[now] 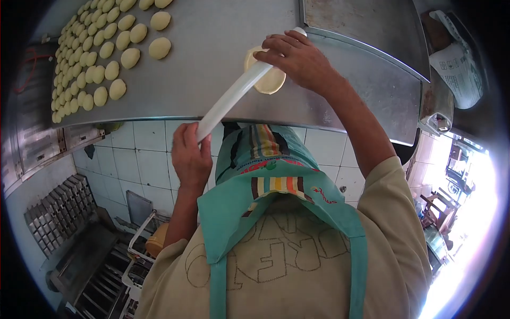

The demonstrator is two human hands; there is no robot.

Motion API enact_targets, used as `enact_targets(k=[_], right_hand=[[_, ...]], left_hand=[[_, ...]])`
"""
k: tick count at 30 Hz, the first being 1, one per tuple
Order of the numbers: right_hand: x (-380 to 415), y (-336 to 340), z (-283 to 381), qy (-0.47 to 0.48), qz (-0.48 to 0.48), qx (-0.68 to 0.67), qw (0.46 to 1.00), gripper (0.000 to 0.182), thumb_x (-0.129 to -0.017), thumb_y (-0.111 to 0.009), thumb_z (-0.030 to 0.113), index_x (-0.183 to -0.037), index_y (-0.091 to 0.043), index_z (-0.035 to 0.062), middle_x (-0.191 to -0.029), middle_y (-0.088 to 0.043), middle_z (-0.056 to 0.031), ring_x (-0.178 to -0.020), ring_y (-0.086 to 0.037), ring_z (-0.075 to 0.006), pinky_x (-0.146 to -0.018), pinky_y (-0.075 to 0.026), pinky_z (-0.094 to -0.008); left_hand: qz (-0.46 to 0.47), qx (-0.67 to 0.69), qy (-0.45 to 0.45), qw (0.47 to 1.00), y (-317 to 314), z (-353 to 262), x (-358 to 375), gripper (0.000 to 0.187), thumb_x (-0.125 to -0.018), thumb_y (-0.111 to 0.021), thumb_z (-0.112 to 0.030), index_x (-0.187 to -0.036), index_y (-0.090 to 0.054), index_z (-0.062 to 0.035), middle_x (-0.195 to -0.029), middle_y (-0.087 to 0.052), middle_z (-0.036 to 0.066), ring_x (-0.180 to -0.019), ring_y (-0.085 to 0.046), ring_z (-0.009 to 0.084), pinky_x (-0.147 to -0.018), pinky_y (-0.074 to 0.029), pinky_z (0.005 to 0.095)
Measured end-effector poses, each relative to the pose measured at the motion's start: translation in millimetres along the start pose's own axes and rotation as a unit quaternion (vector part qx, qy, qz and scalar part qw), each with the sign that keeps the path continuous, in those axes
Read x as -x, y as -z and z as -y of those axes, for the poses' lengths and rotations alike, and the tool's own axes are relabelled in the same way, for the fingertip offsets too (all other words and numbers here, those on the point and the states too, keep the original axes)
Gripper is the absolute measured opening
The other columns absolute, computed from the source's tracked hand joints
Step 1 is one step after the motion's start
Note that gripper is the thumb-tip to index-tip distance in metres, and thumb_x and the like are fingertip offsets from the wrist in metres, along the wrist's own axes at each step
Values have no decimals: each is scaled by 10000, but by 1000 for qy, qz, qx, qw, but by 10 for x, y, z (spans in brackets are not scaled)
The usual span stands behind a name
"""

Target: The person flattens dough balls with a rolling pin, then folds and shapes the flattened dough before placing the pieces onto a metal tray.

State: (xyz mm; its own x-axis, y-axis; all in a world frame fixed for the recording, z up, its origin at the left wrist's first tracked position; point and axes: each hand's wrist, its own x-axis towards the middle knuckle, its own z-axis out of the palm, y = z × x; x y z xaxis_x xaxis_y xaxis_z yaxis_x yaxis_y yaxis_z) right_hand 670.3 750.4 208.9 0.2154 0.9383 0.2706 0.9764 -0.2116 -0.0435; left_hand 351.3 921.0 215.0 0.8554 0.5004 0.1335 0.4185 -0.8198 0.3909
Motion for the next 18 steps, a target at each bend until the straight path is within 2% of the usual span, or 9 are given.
enact_targets(k=[1,4,5,8,11,13,16,18], right_hand=[[1,-26,-46,9,8,-6,1000,538,-898,-693,79,-1375,-633,319,-1409,-636,-3,-1382,-561,-215,-1237,-380,-448],[232,21,-32,-26,17,-30,999,546,-869,-708,57,-1352,-641,302,-1434,-614,0,-1420,-520,-216,-1242,-364,-478],[354,55,-10,-46,18,-22,999,555,-862,-705,46,-1355,-637,291,-1448,-603,6,-1431,-506,-215,-1243,-356,-489],[665,155,44,-92,39,-4,995,576,-849,-693,18,-1366,-626,262,-1477,-575,24,-1447,-480,-213,-1246,-332,-521],[710,222,50,-129,58,-5,990,576,-853,-672,-1,-1374,-617,239,-1460,-575,29,-1418,-496,-215,-1245,-316,-539],[626,282,66,-145,53,-22,988,566,-855,-662,-10,-1368,-616,226,-1421,-593,16,-1384,-518,-224,-1242,-315,-538],[598,214,62,-104,36,30,993,563,-831,-697,4,-1351,-617,204,-1313,-627,-25,-1335,-546,-244,-1227,-328,-541],[729,280,86,-113,75,8,991,570,-827,-707,5,-1355,-612,196,-1285,-638,-46,-1305,-571,-257,-1218,-325,-548]], left_hand=[[17,26,2,1000,-10,-16,18,435,-968,-732,-250,-1336,-576,-77,-1167,-654,176,-1032,-678,354,-844,-539,475],[146,32,51,987,2,-110,169,470,-955,-748,-260,-1335,-547,-71,-1140,-701,189,-994,-710,377,-846,-556,479],[149,60,43,986,7,-129,228,530,-936,-769,-272,-1360,-524,-68,-1141,-719,190,-991,-724,381,-860,-566,466],[188,156,75,967,71,-243,245,522,-921,-771,-243,-1357,-544,-68,-1136,-715,172,-916,-719,375,-775,-573,474],[173,179,1,969,59,-200,180,517,-915,-774,-244,-1371,-580,-95,-1083,-715,145,-868,-722,350,-743,-578,466],[161,146,3,976,91,-204,158,513,-908,-780,-246,-1371,-603,-115,-1057,-706,127,-856,-719,333,-739,-580,453],[169,99,-18,980,153,-214,100,487,-907,-780,-218,-1359,-623,-121,-1059,-707,122,-862,-726,323,-729,-585,435],[165,75,-49,982,164,-149,31,486,-901,-779,-198,-1358,-631,-128,-1059,-709,117,-877,-726,322,-743,-582,437]])
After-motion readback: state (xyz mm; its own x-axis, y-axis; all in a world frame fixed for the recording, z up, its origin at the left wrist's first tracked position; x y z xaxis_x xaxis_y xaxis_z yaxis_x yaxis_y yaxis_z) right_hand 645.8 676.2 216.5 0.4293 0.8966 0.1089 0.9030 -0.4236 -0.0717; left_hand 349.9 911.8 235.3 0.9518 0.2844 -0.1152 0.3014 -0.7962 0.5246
